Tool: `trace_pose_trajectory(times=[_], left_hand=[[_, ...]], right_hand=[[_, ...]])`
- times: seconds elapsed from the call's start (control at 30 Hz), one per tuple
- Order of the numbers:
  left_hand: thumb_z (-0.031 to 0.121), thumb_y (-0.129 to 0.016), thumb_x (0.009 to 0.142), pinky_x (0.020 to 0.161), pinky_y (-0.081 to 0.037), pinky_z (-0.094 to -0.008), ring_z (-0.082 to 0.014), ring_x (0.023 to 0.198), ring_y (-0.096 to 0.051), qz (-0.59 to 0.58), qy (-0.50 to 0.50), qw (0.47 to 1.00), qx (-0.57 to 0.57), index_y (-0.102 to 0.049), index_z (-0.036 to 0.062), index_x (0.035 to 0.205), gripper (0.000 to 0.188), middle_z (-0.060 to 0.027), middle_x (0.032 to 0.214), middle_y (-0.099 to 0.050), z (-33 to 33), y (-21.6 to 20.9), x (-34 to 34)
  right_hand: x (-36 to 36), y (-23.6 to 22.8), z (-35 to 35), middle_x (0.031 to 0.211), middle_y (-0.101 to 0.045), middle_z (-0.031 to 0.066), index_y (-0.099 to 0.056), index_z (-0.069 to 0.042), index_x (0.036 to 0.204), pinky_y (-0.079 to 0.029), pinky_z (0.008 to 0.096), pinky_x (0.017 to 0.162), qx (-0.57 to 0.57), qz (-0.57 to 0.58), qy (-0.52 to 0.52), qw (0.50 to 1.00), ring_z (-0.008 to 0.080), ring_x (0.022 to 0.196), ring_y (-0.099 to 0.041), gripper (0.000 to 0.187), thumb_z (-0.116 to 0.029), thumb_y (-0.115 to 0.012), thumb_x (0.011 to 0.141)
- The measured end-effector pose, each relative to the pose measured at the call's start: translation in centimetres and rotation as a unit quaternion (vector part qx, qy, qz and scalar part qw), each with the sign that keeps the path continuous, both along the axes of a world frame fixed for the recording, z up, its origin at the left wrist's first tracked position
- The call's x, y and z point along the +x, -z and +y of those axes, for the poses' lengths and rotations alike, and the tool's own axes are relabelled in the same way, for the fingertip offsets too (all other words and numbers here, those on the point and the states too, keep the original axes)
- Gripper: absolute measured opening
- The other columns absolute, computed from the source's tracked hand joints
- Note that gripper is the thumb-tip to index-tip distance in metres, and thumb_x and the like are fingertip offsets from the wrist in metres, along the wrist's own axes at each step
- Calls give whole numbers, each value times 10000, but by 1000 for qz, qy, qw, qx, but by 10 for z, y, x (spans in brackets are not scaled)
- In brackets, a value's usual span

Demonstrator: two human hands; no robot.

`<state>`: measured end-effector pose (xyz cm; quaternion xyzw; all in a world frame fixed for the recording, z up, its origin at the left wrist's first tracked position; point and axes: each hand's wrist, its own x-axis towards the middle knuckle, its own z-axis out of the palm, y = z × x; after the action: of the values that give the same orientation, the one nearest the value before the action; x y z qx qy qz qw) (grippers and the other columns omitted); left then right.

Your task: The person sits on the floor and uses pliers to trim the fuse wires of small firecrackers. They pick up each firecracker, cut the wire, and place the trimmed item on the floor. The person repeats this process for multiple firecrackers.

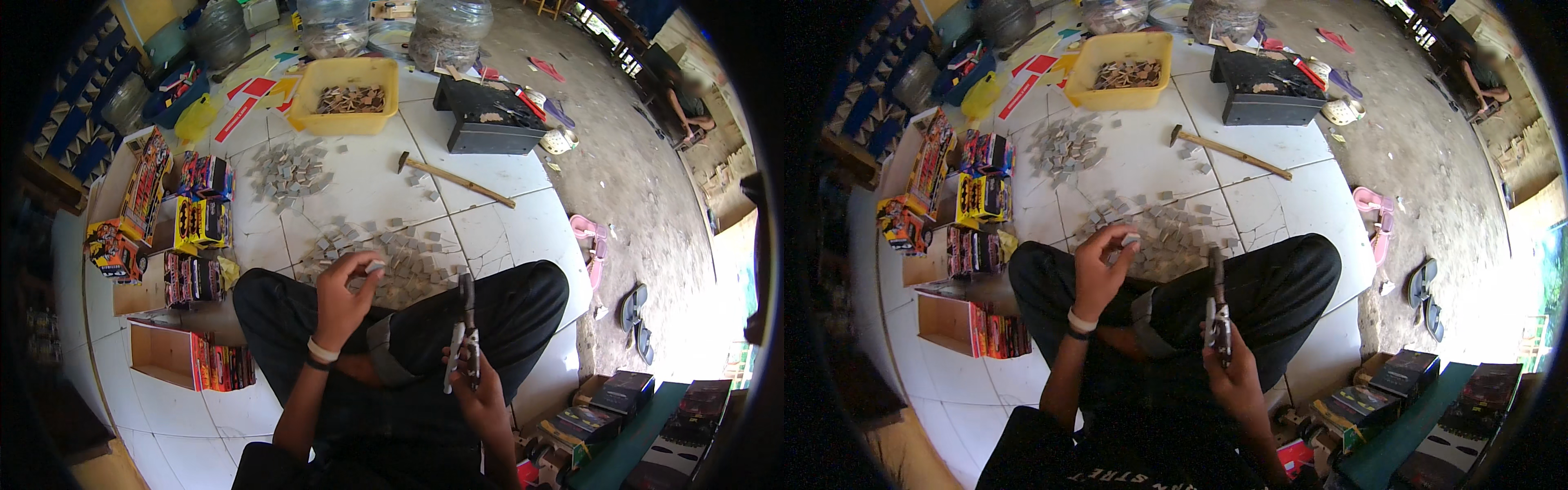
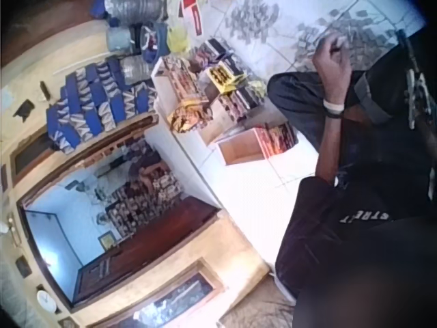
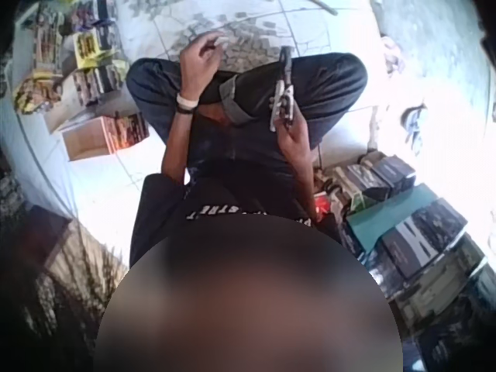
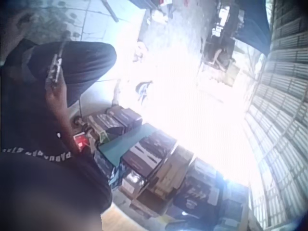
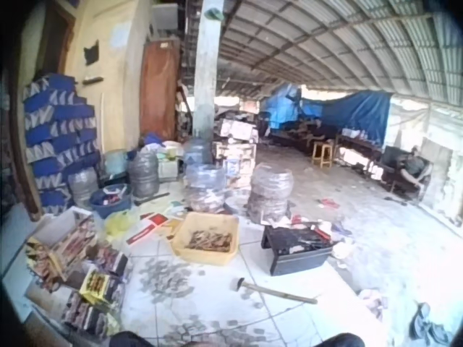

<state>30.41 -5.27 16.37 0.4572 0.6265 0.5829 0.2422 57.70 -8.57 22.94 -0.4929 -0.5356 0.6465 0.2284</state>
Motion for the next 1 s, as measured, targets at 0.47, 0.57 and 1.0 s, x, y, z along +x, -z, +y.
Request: trace_pose_trajectory(times=[0.47, 0.57, 1.0], left_hand=[[-22, -800, 839, 715, -554, -301, -208, 792, -722, 68, 11, 998, 14, -791, 30, 1054, 221, -102, 971, -736, -30, -49, 33], [-30, -802, 830, 717, -555, -304, -224, 802, -726, 79, 8, 997, 18, -790, 29, 1052, 230, -106, 964, -731, -30, -50, 35], [-42, -794, 837, 719, -561, -306, -210, 837, -732, 112, 8, 994, 15, -797, 19, 1057, 229, -116, 977, -740, -34, -56, 26]], right_hand=[[-21, -24, -7, 1475, -522, 300, -329, -87, 1618, -429, 448, 1134, 63, -96, -120, 986, 434, 1396, -520, 730, 88, -574, 953], [-23, -24, -7, 1470, -524, 303, -326, -91, 1621, -432, 457, 1130, 62, -106, -122, 985, 435, 1393, -523, 735, 90, -575, 953], [-31, -25, -11, 1208, -617, 207, -349, -93, 1618, -497, 397, 986, 129, -111, -116, 979, 313, 1095, -648, 706, 58, -584, 970]])
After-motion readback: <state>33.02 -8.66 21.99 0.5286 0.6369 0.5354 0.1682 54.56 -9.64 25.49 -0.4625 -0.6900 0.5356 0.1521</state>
